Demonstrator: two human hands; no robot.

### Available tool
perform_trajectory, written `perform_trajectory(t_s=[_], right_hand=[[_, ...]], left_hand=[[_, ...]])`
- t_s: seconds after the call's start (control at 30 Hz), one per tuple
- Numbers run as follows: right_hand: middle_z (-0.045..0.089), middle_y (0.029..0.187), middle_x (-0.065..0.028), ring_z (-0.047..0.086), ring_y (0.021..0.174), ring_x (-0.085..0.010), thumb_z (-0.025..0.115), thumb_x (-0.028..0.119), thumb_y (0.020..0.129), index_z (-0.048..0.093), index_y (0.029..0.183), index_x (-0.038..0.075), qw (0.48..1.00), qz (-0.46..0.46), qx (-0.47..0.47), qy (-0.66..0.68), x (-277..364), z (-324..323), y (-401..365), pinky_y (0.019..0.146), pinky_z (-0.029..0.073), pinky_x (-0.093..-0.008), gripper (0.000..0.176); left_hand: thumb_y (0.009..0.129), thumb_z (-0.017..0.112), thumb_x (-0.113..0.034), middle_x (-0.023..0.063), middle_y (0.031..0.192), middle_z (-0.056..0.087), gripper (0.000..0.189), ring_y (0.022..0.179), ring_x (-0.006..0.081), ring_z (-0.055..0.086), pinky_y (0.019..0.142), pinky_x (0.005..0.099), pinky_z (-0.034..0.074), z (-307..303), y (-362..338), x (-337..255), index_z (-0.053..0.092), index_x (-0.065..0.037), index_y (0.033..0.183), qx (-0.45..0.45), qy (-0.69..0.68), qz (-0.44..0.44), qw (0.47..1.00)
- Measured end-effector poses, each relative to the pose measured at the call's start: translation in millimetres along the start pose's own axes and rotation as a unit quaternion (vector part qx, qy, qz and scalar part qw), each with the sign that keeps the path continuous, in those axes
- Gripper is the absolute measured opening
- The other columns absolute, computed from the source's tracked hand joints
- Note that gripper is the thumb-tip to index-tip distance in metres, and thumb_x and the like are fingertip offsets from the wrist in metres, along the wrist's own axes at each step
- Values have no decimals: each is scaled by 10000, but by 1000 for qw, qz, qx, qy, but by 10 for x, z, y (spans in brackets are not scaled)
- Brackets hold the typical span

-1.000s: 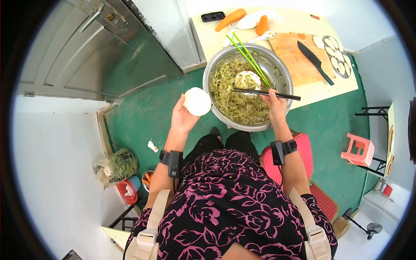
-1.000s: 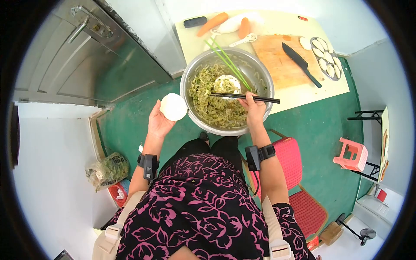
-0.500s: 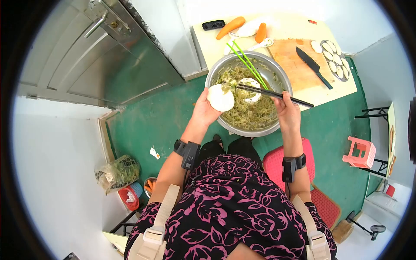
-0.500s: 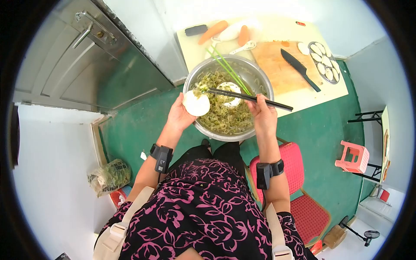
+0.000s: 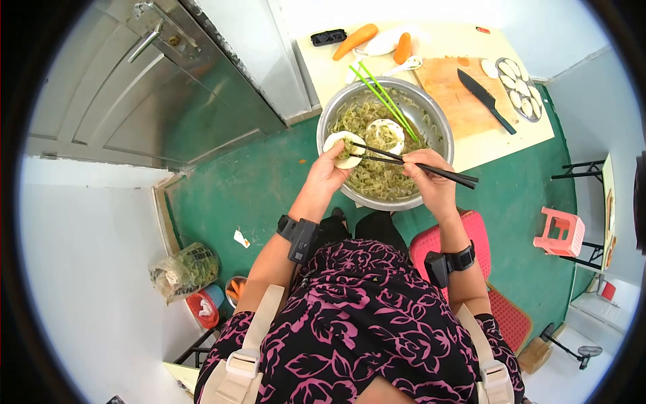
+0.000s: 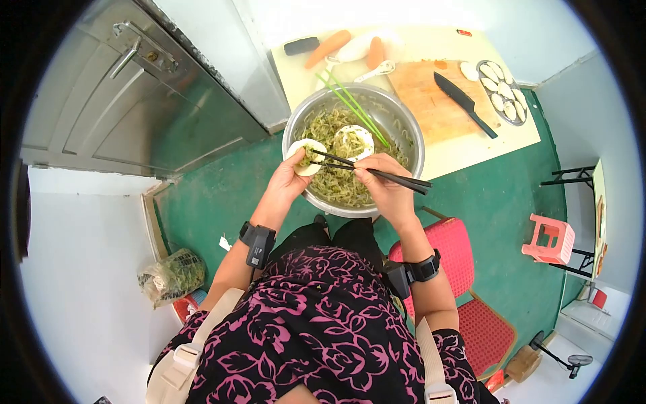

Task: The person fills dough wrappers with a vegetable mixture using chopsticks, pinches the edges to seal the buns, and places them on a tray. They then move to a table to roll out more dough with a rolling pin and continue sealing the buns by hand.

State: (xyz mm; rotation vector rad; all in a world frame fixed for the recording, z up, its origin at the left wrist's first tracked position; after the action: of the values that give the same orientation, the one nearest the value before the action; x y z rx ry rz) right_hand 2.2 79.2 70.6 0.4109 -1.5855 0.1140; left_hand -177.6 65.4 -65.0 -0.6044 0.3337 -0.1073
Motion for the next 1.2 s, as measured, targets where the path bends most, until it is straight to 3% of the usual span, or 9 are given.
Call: perform_trajectory(t_s=[0.13,0.2,0.4,0.63,0.73,0.87,1.13,1.2], right_hand=[[567,808,-73,538,736,-130,616,-37,716,610,824,-9,999,-21,-10,-46,205,-40,-25,633,447,-220,112],[571,808,-65,549,709,-117,604,-25,743,601,833,-15,998,-11,-48,25,282,-126,-32,629,448,-216,91],[571,780,-41,557,667,-82,571,6,786,584,859,-5,991,34,-126,43,0,-207,6,600,480,-187,75],[580,784,-51,568,663,-96,569,39,794,599,873,-6,985,18,-159,57,-10,-281,16,545,498,-196,95],[582,805,-50,583,673,-113,566,60,800,604,895,5,981,83,-162,69,-148,-414,94,520,495,-195,116],[581,870,-44,598,695,-125,569,58,794,605,922,21,985,153,-63,52,-799,-321,129,491,481,-187,138],[561,773,-56,545,626,-92,583,26,778,588,842,-12,999,-4,-18,-37,-894,44,237,548,467,-205,74],[579,752,-54,561,630,-92,578,40,789,588,841,-20,996,42,-72,-10,-948,-16,215,559,474,-199,80]], left_hand=[[787,538,-53,112,1064,538,315,1001,247,516,864,409,435,15,-45,-34,467,-10,1090,-11,7,-10,1000],[782,526,-51,118,1072,534,325,1010,256,509,872,419,427,3,-29,-40,463,-3,1097,15,-10,-20,1000],[810,467,-119,140,1094,511,312,1003,290,507,868,452,423,110,-43,-29,451,-6,1100,83,-44,-45,995],[836,434,-107,164,1124,486,309,1024,304,494,874,465,415,-51,65,-85,415,5,1123,19,-16,-29,999],[829,451,-92,167,1126,486,314,1030,305,492,881,463,410,-148,46,-316,414,9,1123,0,-58,-9,998],[830,460,-95,171,1126,489,300,1038,311,489,872,475,412,-318,-45,-578,422,-1,1112,-46,-46,31,997],[838,454,-119,162,1137,488,292,1039,312,486,861,466,420,-325,-175,-522,435,-22,1112,-43,-63,4,997],[828,460,-114,154,1121,498,287,1030,309,494,869,475,411,-280,-177,-491,438,-23,1100,-28,-60,1,998]])
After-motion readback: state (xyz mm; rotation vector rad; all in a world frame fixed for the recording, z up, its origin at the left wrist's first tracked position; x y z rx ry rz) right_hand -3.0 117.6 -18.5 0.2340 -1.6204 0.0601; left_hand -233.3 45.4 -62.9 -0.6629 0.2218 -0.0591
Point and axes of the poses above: each hand's wrist, its own y-axis towards the middle knuckle, its own z-axis out of the palm, x = y × z, the point moved 6 cm from there along y, towards the middle knuckle
